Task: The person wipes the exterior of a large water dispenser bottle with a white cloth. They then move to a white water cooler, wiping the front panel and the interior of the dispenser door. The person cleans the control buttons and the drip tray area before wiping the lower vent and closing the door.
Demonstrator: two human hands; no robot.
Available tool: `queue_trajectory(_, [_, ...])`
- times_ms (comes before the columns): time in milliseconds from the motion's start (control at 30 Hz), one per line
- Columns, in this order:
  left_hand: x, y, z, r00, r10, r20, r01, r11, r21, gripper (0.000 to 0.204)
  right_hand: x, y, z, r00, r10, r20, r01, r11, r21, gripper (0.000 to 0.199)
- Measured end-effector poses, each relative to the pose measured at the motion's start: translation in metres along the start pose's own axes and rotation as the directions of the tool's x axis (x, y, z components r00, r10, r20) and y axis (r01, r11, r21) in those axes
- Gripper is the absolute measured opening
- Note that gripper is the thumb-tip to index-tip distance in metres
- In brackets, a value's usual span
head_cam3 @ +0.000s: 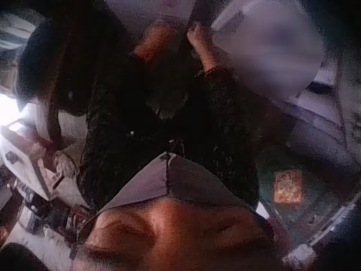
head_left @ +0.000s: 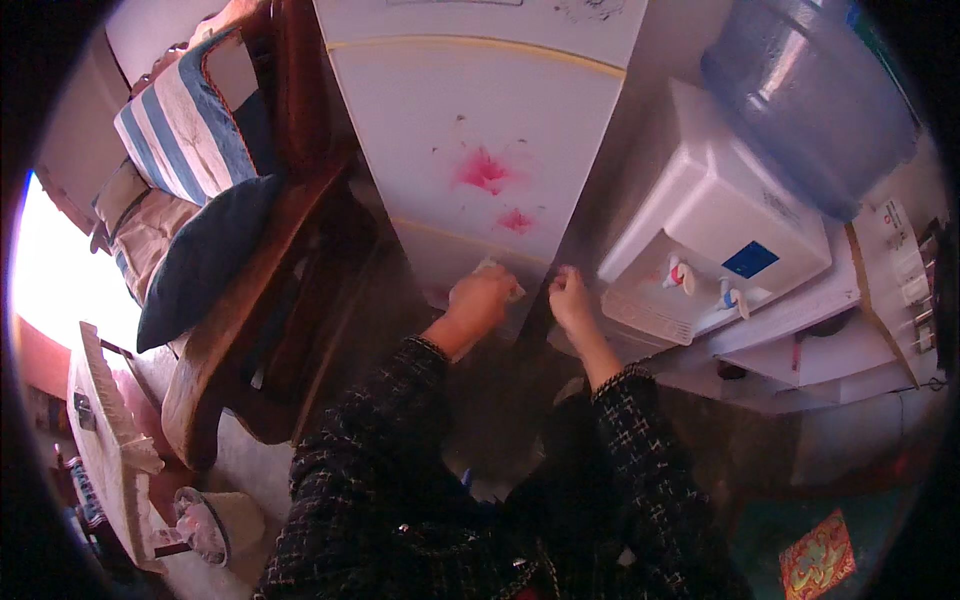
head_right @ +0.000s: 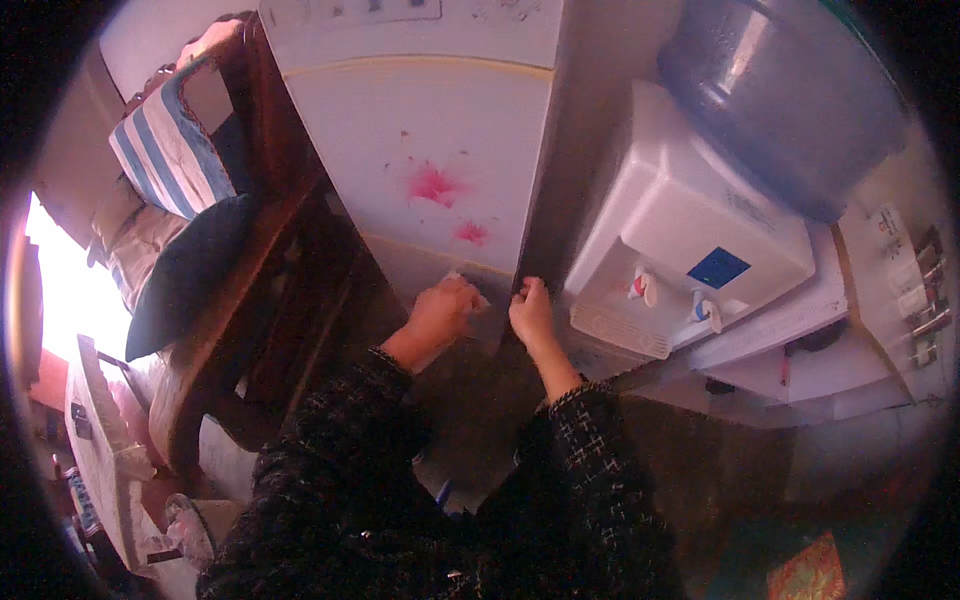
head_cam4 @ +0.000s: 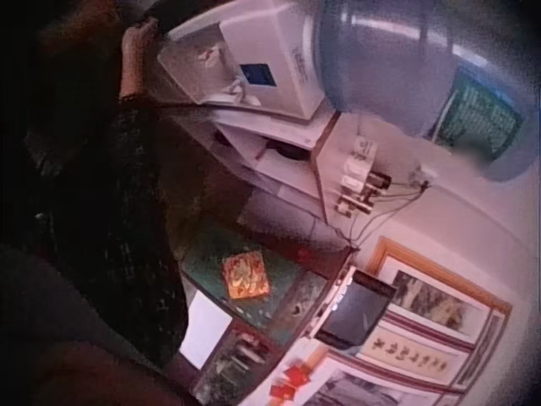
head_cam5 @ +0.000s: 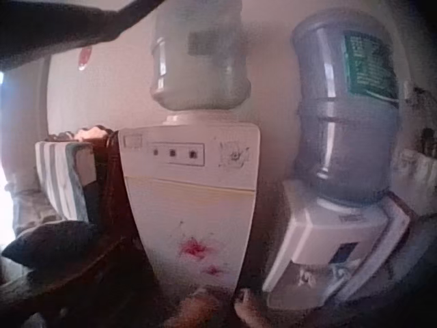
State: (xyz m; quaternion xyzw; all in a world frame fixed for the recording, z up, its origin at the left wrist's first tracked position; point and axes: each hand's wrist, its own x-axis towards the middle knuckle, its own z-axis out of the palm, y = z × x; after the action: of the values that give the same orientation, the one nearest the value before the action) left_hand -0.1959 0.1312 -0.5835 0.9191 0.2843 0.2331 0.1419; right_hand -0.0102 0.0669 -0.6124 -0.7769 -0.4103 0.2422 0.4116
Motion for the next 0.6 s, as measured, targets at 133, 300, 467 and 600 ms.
queue_trajectory(133, [0.002,-0.009,-0.038,0.955,-0.296,-0.019,0.297,0.954,0.038,0.021,0.020,0.019,0.011,0.997,0.075,0.031,-0.079,0.985,0.155,0.052])
queue_trajectory(300, [-0.015,-0.096,-0.066,0.558,-0.778,-0.288,0.525,0.600,-0.604,0.049,-0.001,-0.018,0.021,0.996,0.083,0.042,-0.091,0.970,0.224,0.059])
queue_trajectory(467, [-0.018,-0.141,-0.061,0.358,-0.926,-0.124,0.299,0.239,-0.924,0.058,-0.018,-0.008,0.027,0.997,0.017,-0.071,0.004,0.960,0.280,0.058])
queue_trajectory(600, [-0.018,-0.156,-0.075,0.303,-0.921,-0.245,0.289,0.333,-0.898,0.056,-0.036,-0.002,0.030,0.995,-0.057,-0.077,0.068,0.986,0.151,0.056])
